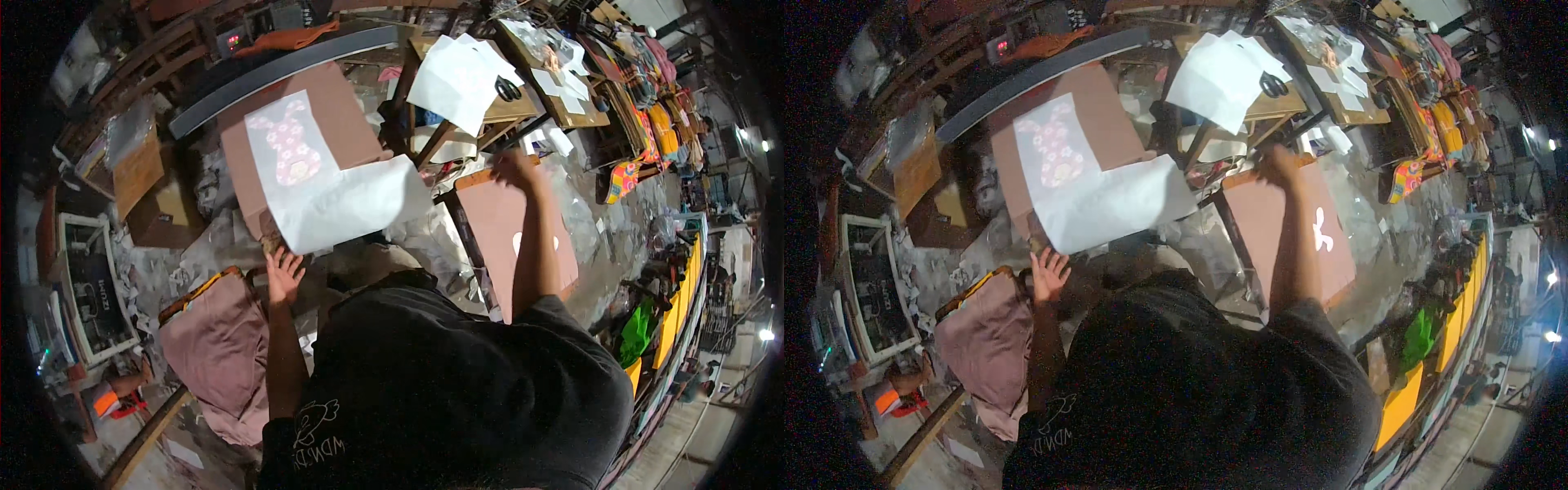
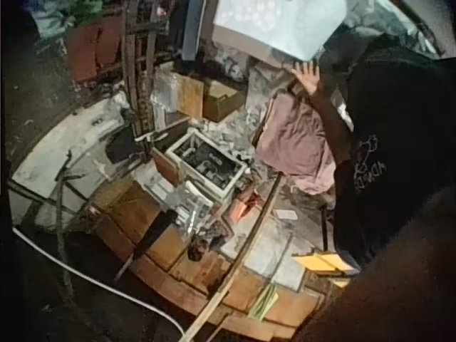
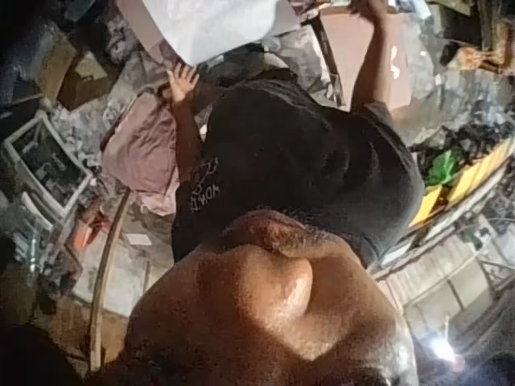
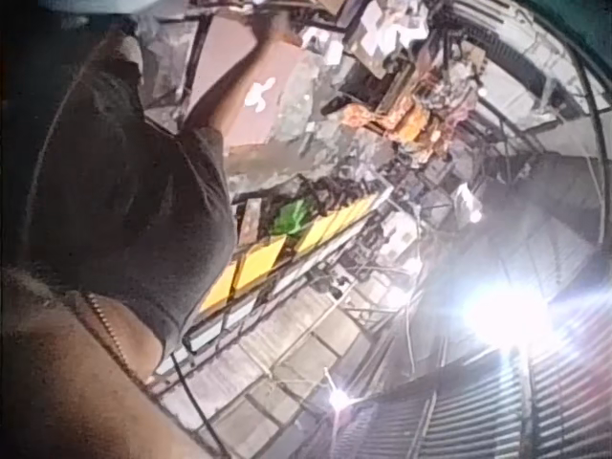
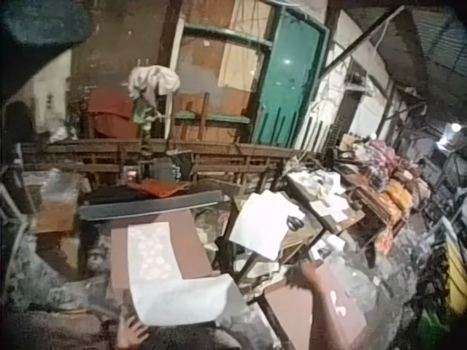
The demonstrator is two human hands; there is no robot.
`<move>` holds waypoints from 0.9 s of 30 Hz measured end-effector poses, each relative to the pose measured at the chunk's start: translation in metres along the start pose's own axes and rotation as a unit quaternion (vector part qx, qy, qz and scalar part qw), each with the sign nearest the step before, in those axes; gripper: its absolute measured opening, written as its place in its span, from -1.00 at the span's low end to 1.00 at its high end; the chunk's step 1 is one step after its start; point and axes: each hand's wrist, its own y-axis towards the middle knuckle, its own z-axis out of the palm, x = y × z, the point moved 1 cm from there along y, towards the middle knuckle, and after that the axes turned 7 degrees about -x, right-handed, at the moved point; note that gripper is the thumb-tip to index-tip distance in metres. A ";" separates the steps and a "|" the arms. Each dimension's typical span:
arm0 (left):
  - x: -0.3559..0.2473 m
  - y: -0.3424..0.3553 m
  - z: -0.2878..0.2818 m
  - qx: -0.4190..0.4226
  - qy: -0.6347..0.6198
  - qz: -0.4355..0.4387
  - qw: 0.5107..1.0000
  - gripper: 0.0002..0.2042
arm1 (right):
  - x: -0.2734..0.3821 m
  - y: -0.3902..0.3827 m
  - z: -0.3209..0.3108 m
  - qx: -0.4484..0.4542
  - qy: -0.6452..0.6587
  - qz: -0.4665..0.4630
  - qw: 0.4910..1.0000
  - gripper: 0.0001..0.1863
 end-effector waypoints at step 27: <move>0.137 -0.006 0.100 -0.102 0.062 0.146 0.982 -0.31 | -0.028 0.174 -0.134 -0.208 -0.398 -0.023 0.893 -0.39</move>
